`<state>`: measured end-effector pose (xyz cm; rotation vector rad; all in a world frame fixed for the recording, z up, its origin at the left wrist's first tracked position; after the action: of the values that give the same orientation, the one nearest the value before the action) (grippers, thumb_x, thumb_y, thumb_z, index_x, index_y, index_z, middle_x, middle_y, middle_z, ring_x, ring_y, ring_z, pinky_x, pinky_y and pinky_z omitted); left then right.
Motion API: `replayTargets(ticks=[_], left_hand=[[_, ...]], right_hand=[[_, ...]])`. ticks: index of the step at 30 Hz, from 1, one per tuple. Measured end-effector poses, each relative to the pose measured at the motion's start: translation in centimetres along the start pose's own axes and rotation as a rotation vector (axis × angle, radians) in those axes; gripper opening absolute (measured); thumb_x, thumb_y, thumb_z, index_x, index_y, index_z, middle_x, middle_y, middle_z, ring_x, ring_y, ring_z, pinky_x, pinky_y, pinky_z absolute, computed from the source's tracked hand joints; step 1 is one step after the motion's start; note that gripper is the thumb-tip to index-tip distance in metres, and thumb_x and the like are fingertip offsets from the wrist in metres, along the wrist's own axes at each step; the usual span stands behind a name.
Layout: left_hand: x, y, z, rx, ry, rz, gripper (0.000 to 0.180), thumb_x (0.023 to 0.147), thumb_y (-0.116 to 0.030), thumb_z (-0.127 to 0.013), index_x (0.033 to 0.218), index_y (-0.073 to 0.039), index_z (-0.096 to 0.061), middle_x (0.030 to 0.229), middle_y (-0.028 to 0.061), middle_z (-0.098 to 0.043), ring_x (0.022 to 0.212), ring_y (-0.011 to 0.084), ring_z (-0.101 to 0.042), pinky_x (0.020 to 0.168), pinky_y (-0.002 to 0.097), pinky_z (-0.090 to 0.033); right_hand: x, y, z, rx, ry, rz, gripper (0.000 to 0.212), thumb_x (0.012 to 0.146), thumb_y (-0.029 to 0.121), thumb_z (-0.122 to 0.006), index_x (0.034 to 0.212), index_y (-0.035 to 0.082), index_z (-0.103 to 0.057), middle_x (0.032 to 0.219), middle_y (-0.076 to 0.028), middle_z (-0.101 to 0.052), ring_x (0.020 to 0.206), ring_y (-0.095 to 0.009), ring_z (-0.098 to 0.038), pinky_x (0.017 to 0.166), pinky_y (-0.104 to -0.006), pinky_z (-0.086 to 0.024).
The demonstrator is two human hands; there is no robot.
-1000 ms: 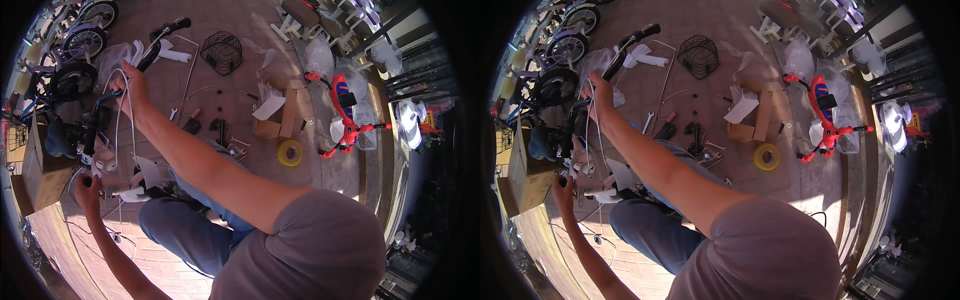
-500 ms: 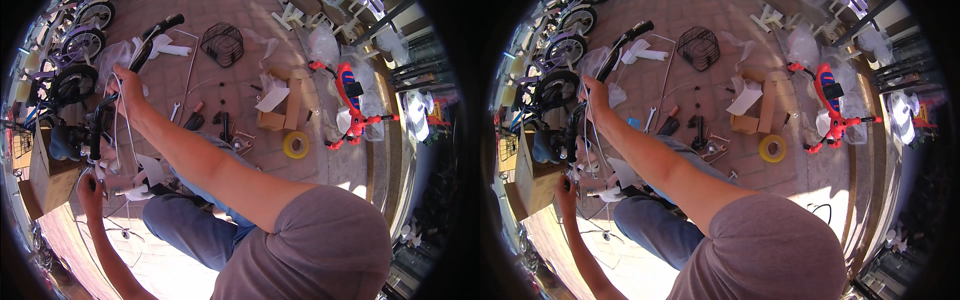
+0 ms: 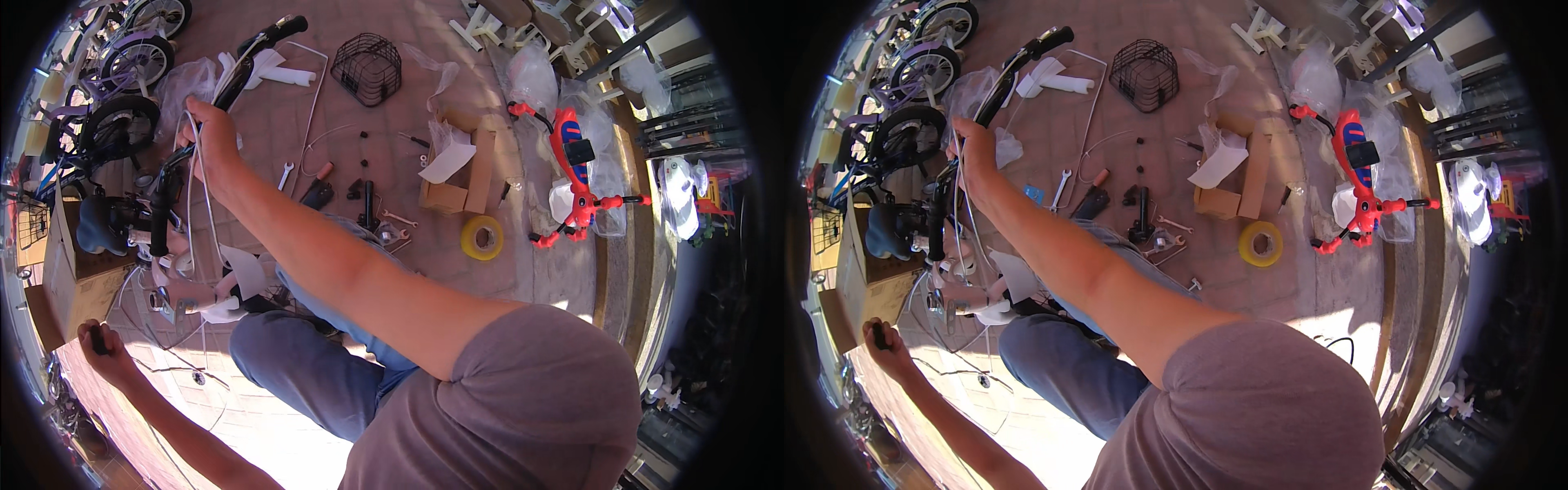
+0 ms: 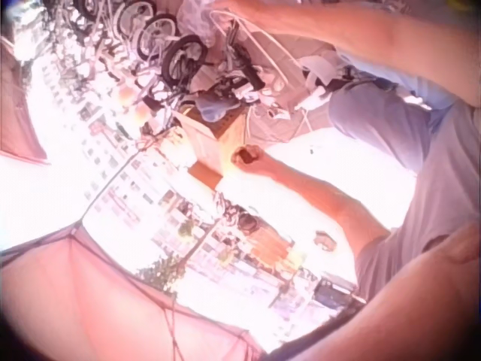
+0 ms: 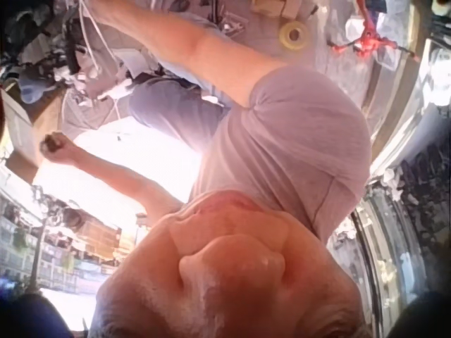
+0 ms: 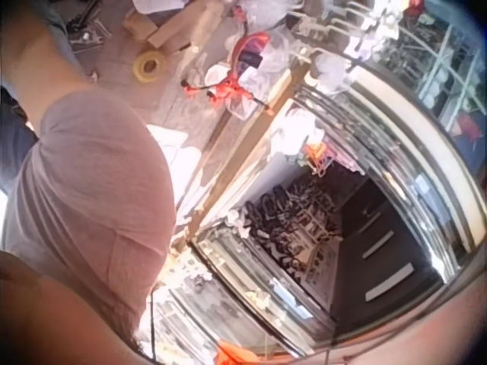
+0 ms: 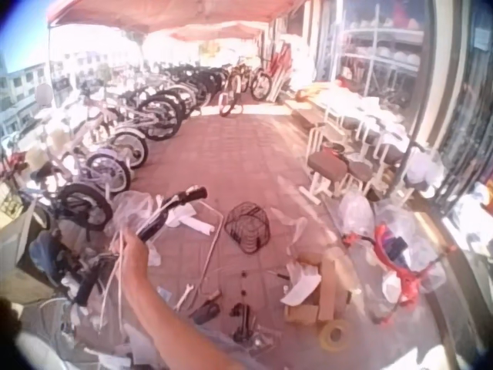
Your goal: The person assembles a white bicycle by attaching the handlebars, seat, and pedals using wrenches and screwdrivers. They remove protective packaging, tighten bolts, and adjust components while sitting on the floor.
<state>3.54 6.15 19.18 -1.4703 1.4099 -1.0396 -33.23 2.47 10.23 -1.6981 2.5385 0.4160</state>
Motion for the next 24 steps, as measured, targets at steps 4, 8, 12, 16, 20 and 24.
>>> replayTargets(ticks=[4,8,12,16,20,24], left_hand=[[-1.9,-16.2,6.5,-0.053,0.321,-0.276,0.013,0.091,-0.012,-0.045,0.095,0.001,-0.044,0.086,0.0088,-0.042,0.057,0.0127,-0.031,0.047,0.0243,-0.027],[-10.8,-7.2,-18.6,0.354,0.173,-0.435,0.025,0.095,-0.026,-0.046,0.103,-0.003,-0.046,0.099,0.0088,-0.049,0.074,0.0114,-0.043,0.061,0.0201,-0.035],[-17.2,0.7,-33.5,0.227,0.786,-0.700,0.038,0.092,-0.039,-0.050,0.098,-0.002,-0.043,0.094,0.0153,-0.048,0.082,0.0182,-0.048,0.069,0.0289,-0.042],[-18.5,6.6,-41.5,0.197,0.916,-0.659,0.050,0.081,-0.036,-0.068,0.107,0.002,-0.047,0.099,0.0129,-0.054,0.085,0.0192,-0.054,0.072,0.0273,-0.043],[-18.4,13.1,-42.2,0.598,0.771,-0.712,0.071,0.078,-0.037,-0.069,0.128,0.002,-0.036,0.125,0.0230,-0.043,0.112,0.0400,-0.045,0.093,0.0417,-0.039],[-16.2,9.9,-35.6,0.378,0.759,-0.297,0.069,0.084,-0.034,-0.065,0.132,0.002,-0.033,0.132,0.0214,-0.040,0.123,0.0348,-0.041,0.098,0.0431,-0.035]], right_hand=[[-0.4,-1.2,-2.2,0.041,0.050,-0.045,0.025,0.084,0.024,-0.058,0.069,0.014,-0.042,0.050,0.001,-0.034,0.048,-0.014,-0.034,0.051,-0.0278,-0.033],[-0.4,-1.0,-0.7,-0.047,-0.020,-0.020,0.026,0.084,0.025,-0.058,0.067,0.013,-0.042,0.050,0.000,-0.035,0.047,-0.014,-0.035,0.051,-0.0271,-0.033],[-0.7,1.4,-0.3,-0.022,-0.019,0.002,0.027,0.084,0.025,-0.058,0.065,0.012,-0.044,0.050,-0.001,-0.037,0.047,-0.014,-0.038,0.051,-0.0272,-0.034],[-0.7,-1.8,-0.3,0.022,-0.030,-0.047,0.024,0.082,0.021,-0.061,0.063,0.011,-0.048,0.050,-0.001,-0.040,0.045,-0.014,-0.039,0.047,-0.0275,-0.034],[-2.0,-0.4,-1.6,0.030,-0.025,-0.030,0.026,0.082,0.021,-0.061,0.064,0.011,-0.046,0.050,-0.001,-0.040,0.044,-0.014,-0.039,0.047,-0.0283,-0.034],[-0.2,2.8,0.4,0.054,-0.001,-0.003,0.028,0.081,0.020,-0.063,0.064,0.012,-0.042,0.049,-0.001,-0.038,0.042,-0.015,-0.037,0.047,-0.0288,-0.033]])
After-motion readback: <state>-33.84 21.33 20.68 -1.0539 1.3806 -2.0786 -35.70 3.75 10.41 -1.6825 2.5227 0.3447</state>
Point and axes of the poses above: each hand's wrist, its own x-axis towards the middle knuckle, its own z-axis out of the back of the hand, y = z × x, the point moved 3 cm from there along x, towards the middle knuckle
